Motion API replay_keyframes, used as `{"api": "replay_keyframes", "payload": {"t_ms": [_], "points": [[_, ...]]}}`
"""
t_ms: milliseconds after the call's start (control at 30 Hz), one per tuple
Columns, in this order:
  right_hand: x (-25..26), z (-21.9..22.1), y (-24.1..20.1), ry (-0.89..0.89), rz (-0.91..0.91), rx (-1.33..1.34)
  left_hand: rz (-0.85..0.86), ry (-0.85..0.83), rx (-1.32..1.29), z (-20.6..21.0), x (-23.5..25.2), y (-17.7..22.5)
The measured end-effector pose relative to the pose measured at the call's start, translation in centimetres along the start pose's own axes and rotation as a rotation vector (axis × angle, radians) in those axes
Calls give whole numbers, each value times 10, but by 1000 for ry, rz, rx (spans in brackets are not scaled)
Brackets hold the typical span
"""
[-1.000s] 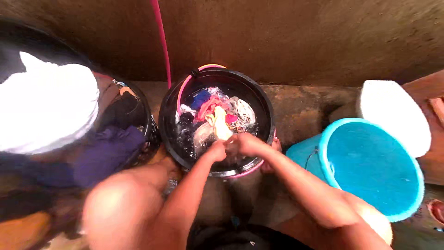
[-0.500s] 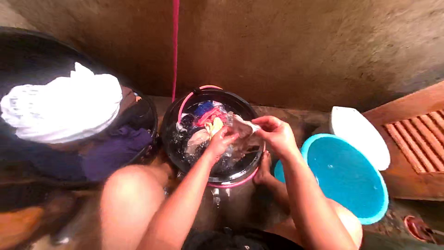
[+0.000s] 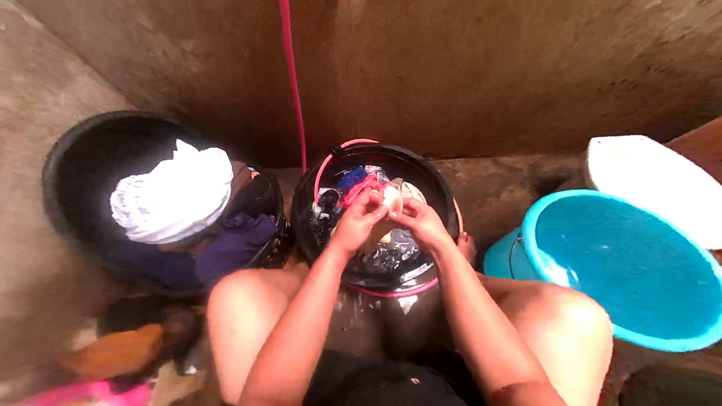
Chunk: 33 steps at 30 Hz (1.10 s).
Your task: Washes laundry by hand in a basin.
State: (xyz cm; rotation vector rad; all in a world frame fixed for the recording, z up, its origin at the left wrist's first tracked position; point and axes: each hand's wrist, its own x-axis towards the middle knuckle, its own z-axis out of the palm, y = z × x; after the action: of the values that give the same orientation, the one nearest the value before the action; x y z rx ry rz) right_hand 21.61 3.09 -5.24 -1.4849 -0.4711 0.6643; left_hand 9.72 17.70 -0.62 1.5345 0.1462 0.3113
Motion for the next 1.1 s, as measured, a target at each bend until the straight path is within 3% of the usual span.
{"api": "replay_keyframes", "payload": {"t_ms": [100, 200, 300, 433, 533, 600, 733, 833, 933, 1033, 1100], "points": [[-1, 1, -11, 30, -18, 85, 74, -18, 110, -12, -4, 6], [2, 5, -26, 51, -76, 232, -115, 116, 492, -25, -6, 4], [6, 12, -31, 10, -93, -22, -214, 13, 569, -32, 0, -10], [12, 12, -22, -112, -89, -382, -288, -245, 388, -19, 5, -33], [-3, 8, -46, -144, -204, -391, -337, -304, 369, -5, -5, -35], [-14, 3, -64, -119, -334, -334, -267, -310, 331, 4, -16, -38], [-20, 2, -107, -31, -484, -238, -15, -172, 229, 23, -22, -29], [-18, 7, -147, -77, -622, -240, 31, 48, 342, 37, -10, -7], [-23, -4, -191, -100, -799, -284, 115, 125, 291, 19, 3, -4], [-18, -42, -203, -153, -907, -301, 135, 108, -68, -17, 3, -18], [-5, -66, -175, -277, -803, -319, 71, 42, -342, -40, 6, -33]]}}
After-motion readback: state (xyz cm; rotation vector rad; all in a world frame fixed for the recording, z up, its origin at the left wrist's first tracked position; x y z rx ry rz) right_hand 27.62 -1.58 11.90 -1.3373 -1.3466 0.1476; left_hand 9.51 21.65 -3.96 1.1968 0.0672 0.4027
